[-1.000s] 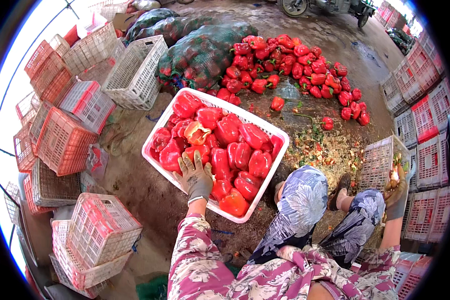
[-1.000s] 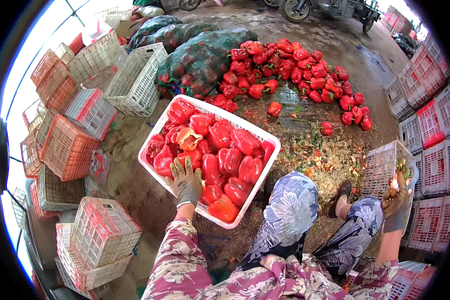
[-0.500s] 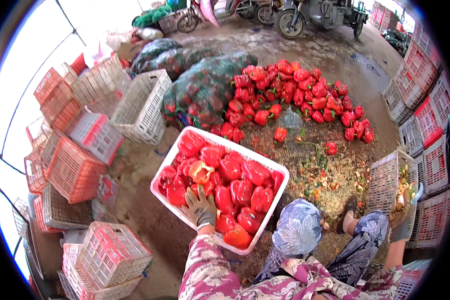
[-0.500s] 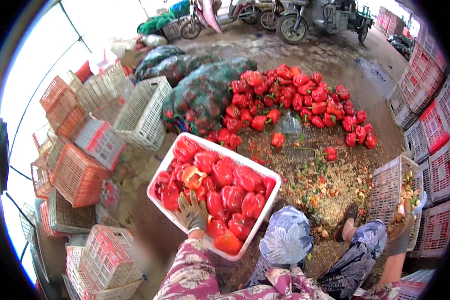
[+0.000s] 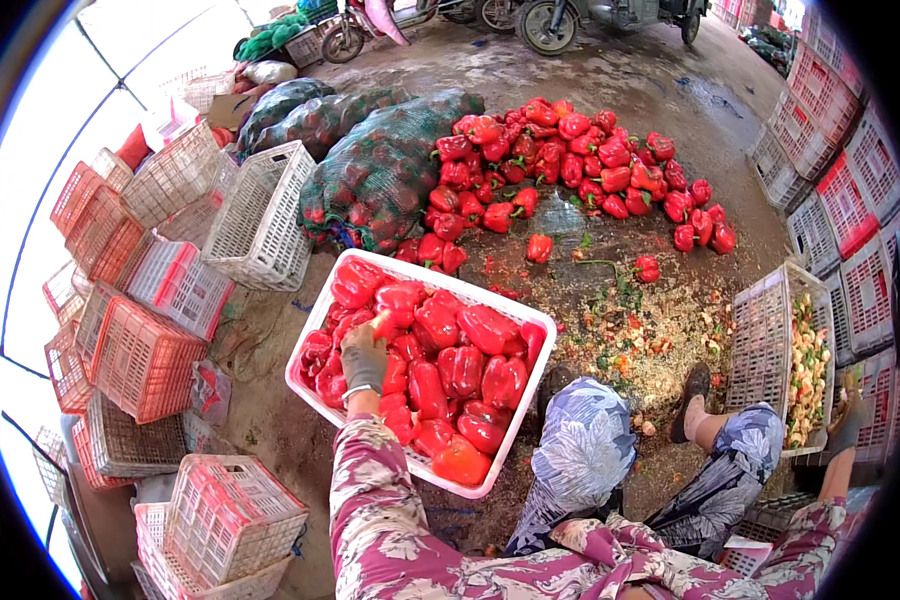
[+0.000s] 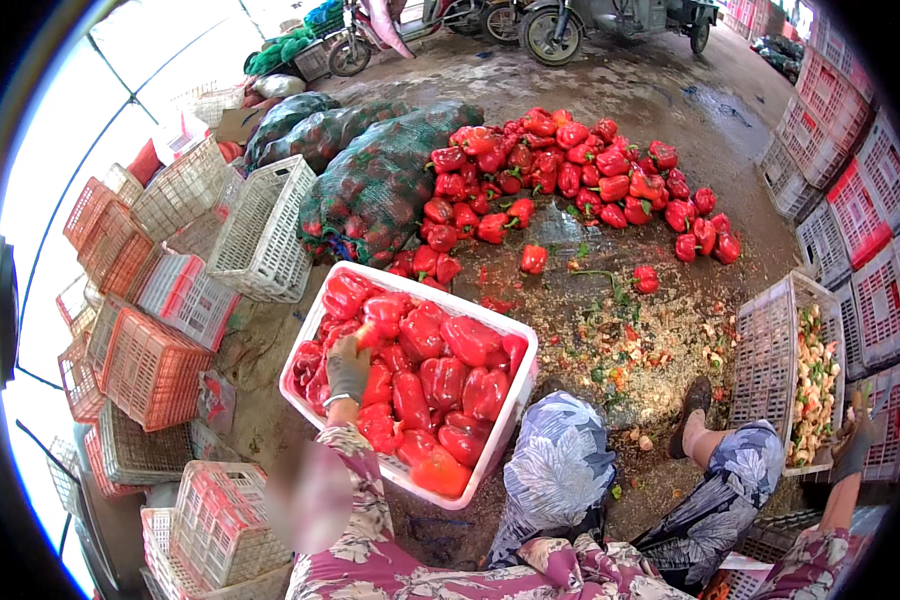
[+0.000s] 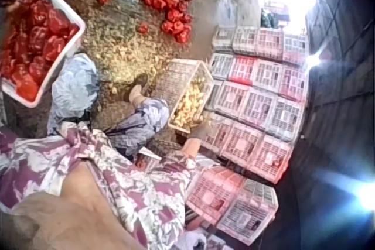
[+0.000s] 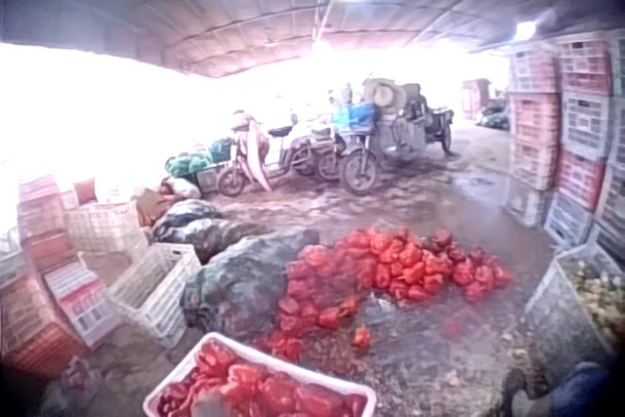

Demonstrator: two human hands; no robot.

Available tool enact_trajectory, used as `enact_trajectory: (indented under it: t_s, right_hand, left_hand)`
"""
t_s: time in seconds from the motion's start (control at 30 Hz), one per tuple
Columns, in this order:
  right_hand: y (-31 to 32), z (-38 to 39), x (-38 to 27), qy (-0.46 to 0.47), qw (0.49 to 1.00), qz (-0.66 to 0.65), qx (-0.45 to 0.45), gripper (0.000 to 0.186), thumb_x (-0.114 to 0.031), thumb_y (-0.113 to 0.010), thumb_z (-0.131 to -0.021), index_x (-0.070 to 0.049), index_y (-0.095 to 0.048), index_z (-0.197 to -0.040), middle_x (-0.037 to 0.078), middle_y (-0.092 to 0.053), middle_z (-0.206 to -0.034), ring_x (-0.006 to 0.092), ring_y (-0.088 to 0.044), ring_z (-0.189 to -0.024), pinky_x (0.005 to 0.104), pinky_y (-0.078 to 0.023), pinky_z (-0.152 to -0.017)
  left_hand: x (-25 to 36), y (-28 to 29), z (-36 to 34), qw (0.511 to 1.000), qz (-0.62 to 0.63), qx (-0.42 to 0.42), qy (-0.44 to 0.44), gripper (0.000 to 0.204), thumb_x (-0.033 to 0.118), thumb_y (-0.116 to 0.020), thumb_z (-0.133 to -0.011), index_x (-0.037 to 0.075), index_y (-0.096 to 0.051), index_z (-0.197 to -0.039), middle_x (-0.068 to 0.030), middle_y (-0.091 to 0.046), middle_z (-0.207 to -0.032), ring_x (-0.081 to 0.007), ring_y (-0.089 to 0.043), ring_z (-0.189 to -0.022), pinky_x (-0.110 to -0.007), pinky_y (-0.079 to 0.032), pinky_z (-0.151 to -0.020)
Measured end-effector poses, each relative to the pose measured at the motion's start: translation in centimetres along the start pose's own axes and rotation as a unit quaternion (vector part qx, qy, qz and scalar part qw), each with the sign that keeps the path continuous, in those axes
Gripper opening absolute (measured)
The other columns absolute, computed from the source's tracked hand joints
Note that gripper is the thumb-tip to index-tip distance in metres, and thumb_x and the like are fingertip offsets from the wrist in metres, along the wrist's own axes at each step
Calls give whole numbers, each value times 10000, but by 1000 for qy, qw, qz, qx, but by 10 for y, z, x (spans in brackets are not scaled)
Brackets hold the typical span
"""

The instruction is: The person sits on the floor and uses a knife to remove the stems and seeds from red bell peppers. They place the cleaned peppers into a white plastic crate and discard the waste into a separate basket.

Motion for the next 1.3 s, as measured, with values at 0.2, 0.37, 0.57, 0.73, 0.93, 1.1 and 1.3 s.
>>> enact_trajectory:
  t_s: [0.2,0.37,0.57,0.73,0.93,1.1,1.3]
  right_hand:
    - [18,-7,-10,19,999,9,26,203,-290,-759,-873,-125,-666,-945,-30,-523,-611,103,-469,-435,285,-372,-390]
    - [23,-3,-4,17,999,3,41,243,-287,-784,-849,-109,-663,-960,-19,-543,-632,110,-490,-449,292,-378,-389]
    - [-5,2,8,73,995,30,55,294,-283,-815,-820,-90,-659,-978,-4,-568,-657,118,-516,-467,301,-386,-387]
    - [-12,7,12,24,986,118,112,339,-262,-856,-769,-58,-664,-958,22,-575,-665,124,-505,-464,323,-370,-371]
    - [-11,-13,5,19,977,180,116,688,-307,-862,-743,-11,-538,-1274,96,-647,-838,225,-596,-688,390,-465,-541]
    - [19,-75,-2,141,836,503,166,679,-281,-793,-782,-46,-521,-1359,139,-691,-900,195,-624,-665,364,-516,-607]
    - [-121,-8,0,-4,989,107,-99,442,-169,-778,-852,15,-579,-1201,86,-629,-858,129,-535,-485,283,-460,-400]
  left_hand:
    - [57,44,1,831,486,-115,246,555,256,-754,-889,92,-536,-1372,-138,-671,-956,-196,-673,-883,-323,-556,-570]
    - [96,58,0,990,28,-32,136,461,406,-661,-897,125,-603,-1257,-184,-638,-1210,-412,-609,-1113,-536,-480,-962]
    - [115,-11,33,996,-41,-84,9,781,516,-557,-959,20,-336,-1519,-216,-343,-1560,-382,-312,-1444,-540,-278,-1163]
    - [141,-12,26,978,-76,-157,117,868,605,-448,-980,26,-198,-1576,-190,-192,-1646,-375,-193,-1511,-593,-167,-1190]
    - [118,6,-2,956,-82,-243,143,1025,726,-472,-902,35,-147,-1585,-209,-148,-1654,-403,-151,-1522,-656,-211,-1151]
    - [193,35,-24,998,58,-15,18,604,334,-640,-923,-23,-490,-1387,-237,-526,-1393,-368,-471,-1326,-492,-387,-1084]
    - [369,25,-104,948,256,-3,-187,302,142,-644,-901,-7,-651,-1164,-186,-702,-1054,-288,-681,-955,-378,-522,-854]
Point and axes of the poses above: each hand's wrist, its own z-axis away from the middle knuckle, its own y-axis out of the back of the hand, x = y × z, the point moved 1 cm from there along -z, towards the middle knuckle
